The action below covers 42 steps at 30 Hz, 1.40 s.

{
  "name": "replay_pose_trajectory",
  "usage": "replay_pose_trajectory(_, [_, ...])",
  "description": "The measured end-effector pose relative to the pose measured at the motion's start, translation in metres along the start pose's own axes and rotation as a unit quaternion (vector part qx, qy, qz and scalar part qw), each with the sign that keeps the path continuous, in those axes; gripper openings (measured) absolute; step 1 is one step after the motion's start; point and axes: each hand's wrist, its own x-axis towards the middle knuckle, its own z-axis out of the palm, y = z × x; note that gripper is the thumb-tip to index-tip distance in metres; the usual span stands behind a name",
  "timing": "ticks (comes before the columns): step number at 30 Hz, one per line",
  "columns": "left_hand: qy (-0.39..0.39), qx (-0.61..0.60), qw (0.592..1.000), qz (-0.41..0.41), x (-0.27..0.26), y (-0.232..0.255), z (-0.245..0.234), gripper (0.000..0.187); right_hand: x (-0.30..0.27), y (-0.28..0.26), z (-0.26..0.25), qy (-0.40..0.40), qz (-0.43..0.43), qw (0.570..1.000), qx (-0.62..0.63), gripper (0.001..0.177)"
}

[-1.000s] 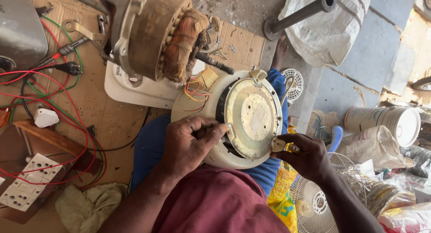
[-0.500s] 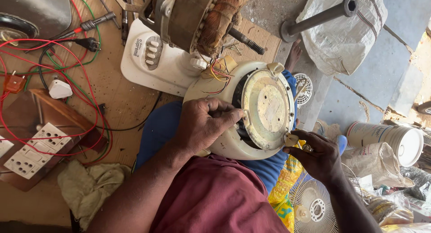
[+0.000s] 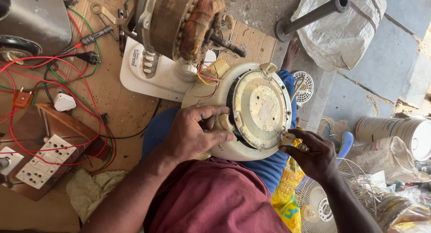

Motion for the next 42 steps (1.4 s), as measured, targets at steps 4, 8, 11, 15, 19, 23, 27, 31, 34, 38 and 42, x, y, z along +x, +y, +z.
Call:
replay_pose_trajectory(4, [0.078, 0.074, 0.99, 0.093, -0.006, 0.003, 0.007, 0.051, 0.003, -0.003, -0.003, 0.011, -0.04, 0.999, 0.019, 0.048])
replay_pose_trajectory(8, [0.127, 0.136, 0.974, 0.132, -0.012, 0.006, 0.015, 0.049, 0.004, -0.005, -0.003, 0.003, -0.015, 0.999, 0.03, 0.048])
replay_pose_trajectory(11, [0.126, 0.136, 0.971, 0.152, -0.013, 0.007, 0.018, 0.047, 0.006, -0.005, -0.004, -0.004, 0.003, 0.999, 0.033, 0.049])
replay_pose_trajectory(15, [0.111, 0.122, 0.974, 0.156, -0.013, 0.006, 0.021, 0.046, 0.004, -0.005, -0.005, -0.004, 0.028, 0.999, 0.036, 0.05])
replay_pose_trajectory(19, [0.098, 0.125, 0.976, 0.151, -0.011, 0.005, 0.021, 0.046, 0.004, -0.003, -0.005, -0.003, 0.026, 0.999, 0.043, 0.05])
replay_pose_trajectory(23, [0.094, 0.122, 0.977, 0.149, -0.009, 0.004, 0.019, 0.048, 0.005, -0.001, -0.006, -0.008, 0.023, 0.999, 0.04, 0.05])
replay_pose_trajectory(27, [0.099, 0.131, 0.978, 0.125, -0.009, 0.005, 0.018, 0.049, 0.006, 0.001, -0.008, -0.008, 0.016, 0.999, 0.041, 0.051])
replay_pose_trajectory(31, [0.104, 0.127, 0.978, 0.127, -0.006, 0.006, 0.017, 0.05, 0.008, 0.001, -0.01, -0.016, 0.021, 0.999, 0.044, 0.05])
replay_pose_trajectory(34, [0.107, 0.13, 0.977, 0.132, -0.005, 0.006, 0.017, 0.049, 0.009, 0.002, -0.011, -0.013, 0.004, 0.999, 0.05, 0.049])
replay_pose_trajectory(38, [0.106, 0.14, 0.978, 0.115, -0.003, 0.009, 0.015, 0.048, 0.01, -0.002, -0.009, -0.002, 0.017, 0.999, 0.037, 0.05])
replay_pose_trajectory(42, [0.069, 0.127, 0.989, 0.038, -0.001, 0.019, 0.012, 0.049, 0.008, -0.005, -0.005, 0.006, 0.059, 0.998, 0.032, 0.05])
